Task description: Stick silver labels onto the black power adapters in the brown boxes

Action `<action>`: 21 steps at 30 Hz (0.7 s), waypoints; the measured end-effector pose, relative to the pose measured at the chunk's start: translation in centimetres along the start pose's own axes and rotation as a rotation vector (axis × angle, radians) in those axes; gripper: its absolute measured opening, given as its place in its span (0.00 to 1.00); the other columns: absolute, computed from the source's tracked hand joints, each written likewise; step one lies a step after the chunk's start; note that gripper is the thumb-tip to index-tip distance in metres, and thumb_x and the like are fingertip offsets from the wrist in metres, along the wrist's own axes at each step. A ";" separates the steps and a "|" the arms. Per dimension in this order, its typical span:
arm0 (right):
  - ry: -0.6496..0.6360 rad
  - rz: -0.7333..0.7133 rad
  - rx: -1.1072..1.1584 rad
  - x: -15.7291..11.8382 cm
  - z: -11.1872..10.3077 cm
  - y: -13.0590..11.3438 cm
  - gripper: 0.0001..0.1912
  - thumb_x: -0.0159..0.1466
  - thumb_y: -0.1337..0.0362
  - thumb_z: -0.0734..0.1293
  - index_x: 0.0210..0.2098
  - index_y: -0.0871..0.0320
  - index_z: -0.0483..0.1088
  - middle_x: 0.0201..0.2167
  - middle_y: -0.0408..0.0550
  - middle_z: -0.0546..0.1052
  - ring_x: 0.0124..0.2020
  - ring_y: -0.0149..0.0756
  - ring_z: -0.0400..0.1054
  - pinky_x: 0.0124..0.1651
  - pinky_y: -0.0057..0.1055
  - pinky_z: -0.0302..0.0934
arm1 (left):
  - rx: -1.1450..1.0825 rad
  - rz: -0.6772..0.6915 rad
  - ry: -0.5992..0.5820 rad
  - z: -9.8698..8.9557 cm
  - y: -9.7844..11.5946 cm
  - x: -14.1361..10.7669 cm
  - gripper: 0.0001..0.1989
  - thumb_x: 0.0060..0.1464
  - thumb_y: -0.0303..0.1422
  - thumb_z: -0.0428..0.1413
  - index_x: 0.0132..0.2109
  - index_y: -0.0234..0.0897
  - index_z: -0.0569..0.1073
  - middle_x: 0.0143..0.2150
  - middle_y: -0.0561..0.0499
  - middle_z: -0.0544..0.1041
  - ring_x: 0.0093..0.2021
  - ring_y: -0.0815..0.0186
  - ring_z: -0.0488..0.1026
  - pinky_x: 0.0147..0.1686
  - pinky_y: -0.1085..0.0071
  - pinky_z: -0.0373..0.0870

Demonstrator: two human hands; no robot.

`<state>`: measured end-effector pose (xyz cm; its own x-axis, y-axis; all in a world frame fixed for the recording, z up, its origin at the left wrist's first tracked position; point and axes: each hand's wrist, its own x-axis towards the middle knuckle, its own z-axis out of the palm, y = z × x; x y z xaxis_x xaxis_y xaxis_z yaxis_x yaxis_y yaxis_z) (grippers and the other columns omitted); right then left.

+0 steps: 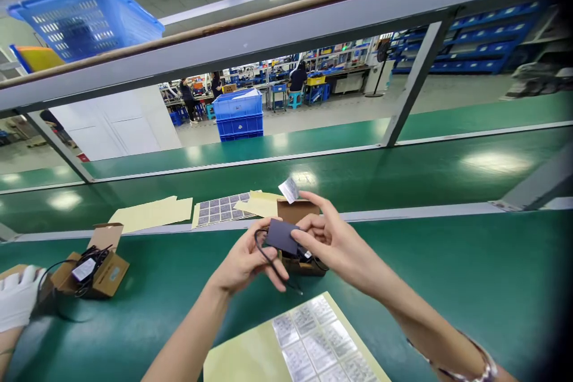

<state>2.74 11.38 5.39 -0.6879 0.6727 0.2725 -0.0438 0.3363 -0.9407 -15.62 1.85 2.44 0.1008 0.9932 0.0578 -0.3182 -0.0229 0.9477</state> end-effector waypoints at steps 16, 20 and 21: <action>-0.121 -0.041 -0.153 2.2 -3.6 -3.6 0.36 0.65 0.53 0.66 0.67 0.54 0.50 0.35 0.44 0.75 0.31 0.34 0.70 0.32 0.30 0.66 | 1.197 0.407 0.207 1.9 4.9 -1.4 0.21 0.53 0.32 0.64 0.54 0.42 0.73 0.42 0.51 0.76 0.40 0.64 0.73 0.39 0.71 0.67; 0.327 -0.220 -0.316 1.0 -5.6 -4.0 0.22 0.63 0.49 0.68 0.53 0.52 0.68 0.44 0.48 0.74 0.41 0.37 0.69 0.43 0.34 0.66 | 1.235 0.406 0.291 2.3 3.8 -2.3 0.22 0.51 0.30 0.63 0.54 0.43 0.73 0.43 0.51 0.77 0.40 0.64 0.74 0.34 0.73 0.66; 0.358 -0.216 -0.297 0.3 -5.9 -4.3 0.18 0.63 0.49 0.69 0.47 0.51 0.70 0.42 0.47 0.73 0.41 0.37 0.69 0.42 0.33 0.66 | 1.239 0.399 0.307 2.5 3.5 -2.5 0.22 0.51 0.30 0.63 0.54 0.43 0.73 0.43 0.51 0.77 0.40 0.64 0.74 0.33 0.73 0.66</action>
<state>6.99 14.02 10.72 -0.3924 0.7332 0.5554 0.0863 0.6305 -0.7714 -14.60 -1.02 6.40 -0.0652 0.8759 0.4781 0.8000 -0.2405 0.5497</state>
